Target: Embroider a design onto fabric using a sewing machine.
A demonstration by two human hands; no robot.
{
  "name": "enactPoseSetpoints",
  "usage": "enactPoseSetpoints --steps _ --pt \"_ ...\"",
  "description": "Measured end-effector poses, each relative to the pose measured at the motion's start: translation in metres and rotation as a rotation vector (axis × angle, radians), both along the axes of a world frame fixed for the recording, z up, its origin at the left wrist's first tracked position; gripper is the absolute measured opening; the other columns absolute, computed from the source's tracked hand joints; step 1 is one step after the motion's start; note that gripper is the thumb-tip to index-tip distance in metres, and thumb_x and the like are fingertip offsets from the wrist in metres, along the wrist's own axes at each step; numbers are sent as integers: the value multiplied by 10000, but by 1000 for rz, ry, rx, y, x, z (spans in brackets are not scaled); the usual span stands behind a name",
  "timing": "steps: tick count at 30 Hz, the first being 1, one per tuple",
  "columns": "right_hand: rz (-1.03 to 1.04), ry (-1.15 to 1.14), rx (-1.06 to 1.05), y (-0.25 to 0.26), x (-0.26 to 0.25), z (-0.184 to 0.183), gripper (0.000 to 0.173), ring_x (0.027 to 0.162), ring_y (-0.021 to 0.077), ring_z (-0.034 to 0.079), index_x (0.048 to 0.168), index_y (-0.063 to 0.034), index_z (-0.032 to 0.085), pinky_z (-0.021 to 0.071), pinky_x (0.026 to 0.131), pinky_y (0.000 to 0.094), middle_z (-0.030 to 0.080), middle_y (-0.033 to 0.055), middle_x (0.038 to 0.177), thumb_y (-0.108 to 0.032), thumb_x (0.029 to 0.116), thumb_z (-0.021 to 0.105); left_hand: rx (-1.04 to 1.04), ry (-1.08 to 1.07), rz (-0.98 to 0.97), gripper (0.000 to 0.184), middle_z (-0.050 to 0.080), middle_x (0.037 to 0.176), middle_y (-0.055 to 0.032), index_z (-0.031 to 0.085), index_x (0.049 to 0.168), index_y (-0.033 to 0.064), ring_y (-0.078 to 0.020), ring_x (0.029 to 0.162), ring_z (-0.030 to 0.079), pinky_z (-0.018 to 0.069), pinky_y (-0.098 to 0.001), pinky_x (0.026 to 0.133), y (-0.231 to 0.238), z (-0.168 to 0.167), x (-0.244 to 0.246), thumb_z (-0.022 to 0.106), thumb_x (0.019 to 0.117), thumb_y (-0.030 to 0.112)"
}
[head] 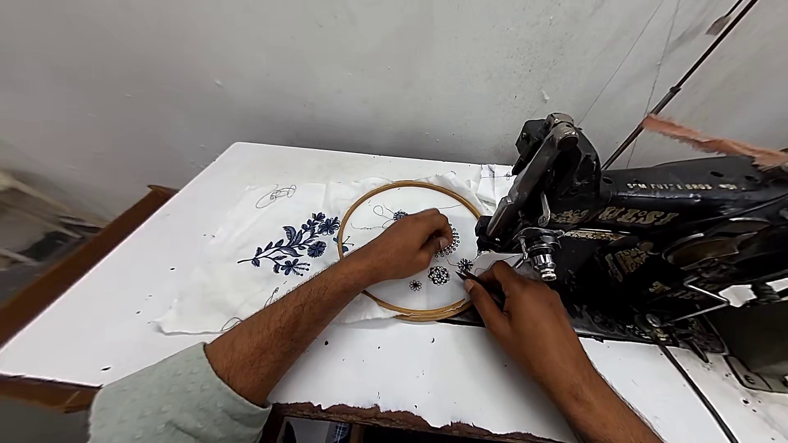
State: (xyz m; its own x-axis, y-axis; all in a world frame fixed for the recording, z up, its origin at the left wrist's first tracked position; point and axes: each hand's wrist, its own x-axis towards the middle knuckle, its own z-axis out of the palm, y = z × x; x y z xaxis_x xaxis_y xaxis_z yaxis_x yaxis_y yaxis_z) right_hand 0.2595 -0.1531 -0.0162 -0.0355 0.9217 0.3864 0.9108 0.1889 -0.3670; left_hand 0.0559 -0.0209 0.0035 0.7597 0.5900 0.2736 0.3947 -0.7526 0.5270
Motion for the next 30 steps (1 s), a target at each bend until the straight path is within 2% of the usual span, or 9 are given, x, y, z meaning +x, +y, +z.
enactPoseSetpoints --steps 2,6,10,12,14,19,23,30 --pt "-31 -47 20 -6 10 -5 336 529 109 535 887 -187 650 430 460 326 522 -67 617 -467 1001 503 35 -75 56 169 614 974 -55 706 1097 51 -131 837 611 542 -297 763 3 -2 -1 558 1027 91" --pt "-31 -55 68 -11 28 -17 421 569 130 573 1048 -144 721 470 494 346 611 -41 700 -492 1004 487 -4 -77 16 156 633 988 -48 746 1077 73 -104 829 617 544 -272 759 -4 -5 8 611 1001 94" --pt "-83 -77 83 -10 22 -18 421 546 154 571 1022 -124 711 461 475 363 602 -20 681 -477 998 483 10 -9 -19 153 634 1021 -56 744 1083 77 -124 827 616 549 -304 759 -15 -7 28 647 996 156" --pt "-95 -96 76 -10 18 -17 418 545 169 578 1009 -120 706 460 468 375 603 -12 682 -472 994 483 62 52 14 135 645 996 -39 758 1016 97 -141 869 633 554 -345 798 -17 -8 33 647 995 171" --pt "-92 -91 77 -9 15 -16 407 545 167 576 999 -124 701 458 466 369 597 -15 687 -467 1000 482 91 69 9 128 626 947 -27 740 954 91 -127 825 624 556 -328 754 -15 -8 33 630 982 152" --pt "-44 10 91 -6 15 -16 374 573 117 575 976 -159 720 471 489 329 601 -46 704 -470 1000 514 -145 24 -30 142 601 904 -25 695 905 65 -99 753 584 508 -283 690 -7 -4 28 614 987 149" --pt "-29 1 30 1 12 -11 323 606 138 603 961 -181 718 481 514 363 608 -37 711 -441 1003 531 -296 8 -3 127 593 892 -26 681 913 64 -94 732 577 506 -272 671 -8 -1 27 636 995 149" --pt "-47 -21 10 8 9 -8 317 629 195 630 1006 -162 730 491 527 411 633 9 732 -414 1019 537 -332 -27 -3 123 597 887 -25 682 918 53 -86 736 576 497 -255 675 -10 0 27 636 998 134"
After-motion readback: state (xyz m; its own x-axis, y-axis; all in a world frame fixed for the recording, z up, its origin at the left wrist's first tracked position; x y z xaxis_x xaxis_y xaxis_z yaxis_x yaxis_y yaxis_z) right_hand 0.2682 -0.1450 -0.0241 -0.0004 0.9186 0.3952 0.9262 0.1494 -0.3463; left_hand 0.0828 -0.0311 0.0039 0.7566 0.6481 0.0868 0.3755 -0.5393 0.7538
